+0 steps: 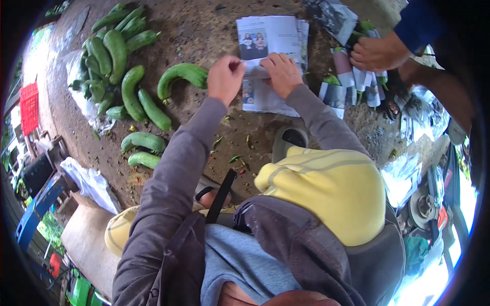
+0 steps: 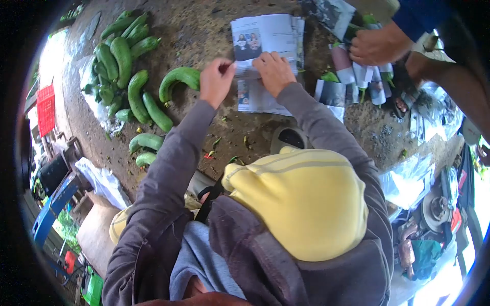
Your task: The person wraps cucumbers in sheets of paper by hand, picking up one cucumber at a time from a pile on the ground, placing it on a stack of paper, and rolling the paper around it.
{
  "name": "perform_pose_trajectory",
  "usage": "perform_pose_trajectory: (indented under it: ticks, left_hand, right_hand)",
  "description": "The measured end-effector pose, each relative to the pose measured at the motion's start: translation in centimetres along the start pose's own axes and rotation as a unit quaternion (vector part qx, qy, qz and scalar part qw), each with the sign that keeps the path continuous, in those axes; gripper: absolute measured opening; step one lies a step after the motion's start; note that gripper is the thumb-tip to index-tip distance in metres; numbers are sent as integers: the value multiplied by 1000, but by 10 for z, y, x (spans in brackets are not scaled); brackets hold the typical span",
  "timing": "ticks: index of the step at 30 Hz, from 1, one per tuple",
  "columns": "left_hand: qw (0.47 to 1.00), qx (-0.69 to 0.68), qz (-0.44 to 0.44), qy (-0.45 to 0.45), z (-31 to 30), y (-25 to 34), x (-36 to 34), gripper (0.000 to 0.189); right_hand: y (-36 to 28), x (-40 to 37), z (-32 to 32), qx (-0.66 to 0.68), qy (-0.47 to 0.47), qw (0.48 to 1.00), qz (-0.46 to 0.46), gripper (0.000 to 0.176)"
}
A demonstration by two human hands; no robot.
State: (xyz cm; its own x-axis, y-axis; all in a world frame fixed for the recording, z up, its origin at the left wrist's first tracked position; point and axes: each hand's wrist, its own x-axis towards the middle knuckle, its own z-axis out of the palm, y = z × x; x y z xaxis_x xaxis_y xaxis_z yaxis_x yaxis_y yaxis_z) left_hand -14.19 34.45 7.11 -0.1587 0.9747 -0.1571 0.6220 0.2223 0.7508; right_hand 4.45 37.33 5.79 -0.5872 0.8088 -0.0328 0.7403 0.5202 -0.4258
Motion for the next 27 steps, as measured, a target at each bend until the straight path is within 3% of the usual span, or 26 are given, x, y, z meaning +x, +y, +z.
perform_pose_trajectory:
  ticks: [3, 7, 10, 11, 14, 16, 17, 18, 20, 22, 24, 27]
  left_hand:
    - [937, -123, -256, -206, -1, -8, -18, 34]
    - [794, -478, -344, -152, 22, 0, -37, 35]
    - [731, -591, -310, -143, 42, -23, -34, 28]
    - [716, -601, -336, -114, 41, -22, -37, 24]
    - [701, -623, -342, -60, 40, -9, -43, 22]
    - [739, -596, -295, -108, 26, 2, -45, 30]
    - [752, -575, -313, -74, 35, -5, -46, 37]
    - [764, -553, -331, -40, 45, -12, -44, 44]
    - [731, -592, -340, -30, 37, 1, -41, 57]
    - [687, -654, -314, -46, 28, 19, -36, 60]
    - [696, -660, -273, -73, 24, 32, -32, 46]
    - [770, -599, -211, -59, 25, 41, -28, 45]
  right_hand:
    - [13, 11, 1, 91, -48, 994, 22, 41]
    - [23, 15, 14, 288, -72, 952, 79, 45]
    - [11, 3, 29, 393, -85, 902, 157, 44]
    - [13, -1, 32, 433, -60, 888, 143, 44]
    - [8, -8, 35, 582, -114, 778, 205, 43]
    - [4, -11, 12, 320, -84, 937, 112, 44]
    - [-6, -9, -11, 200, -27, 977, 66, 46]
    - [-13, -9, -26, 80, 39, 996, 20, 48]
    - [11, -17, -5, 65, 174, 982, 37, 55]
    - [43, -24, 7, 331, 27, 925, 185, 57]
    - [27, -25, -12, 491, 6, 827, 275, 53]
    - [15, -23, -30, 554, 48, 794, 246, 53]
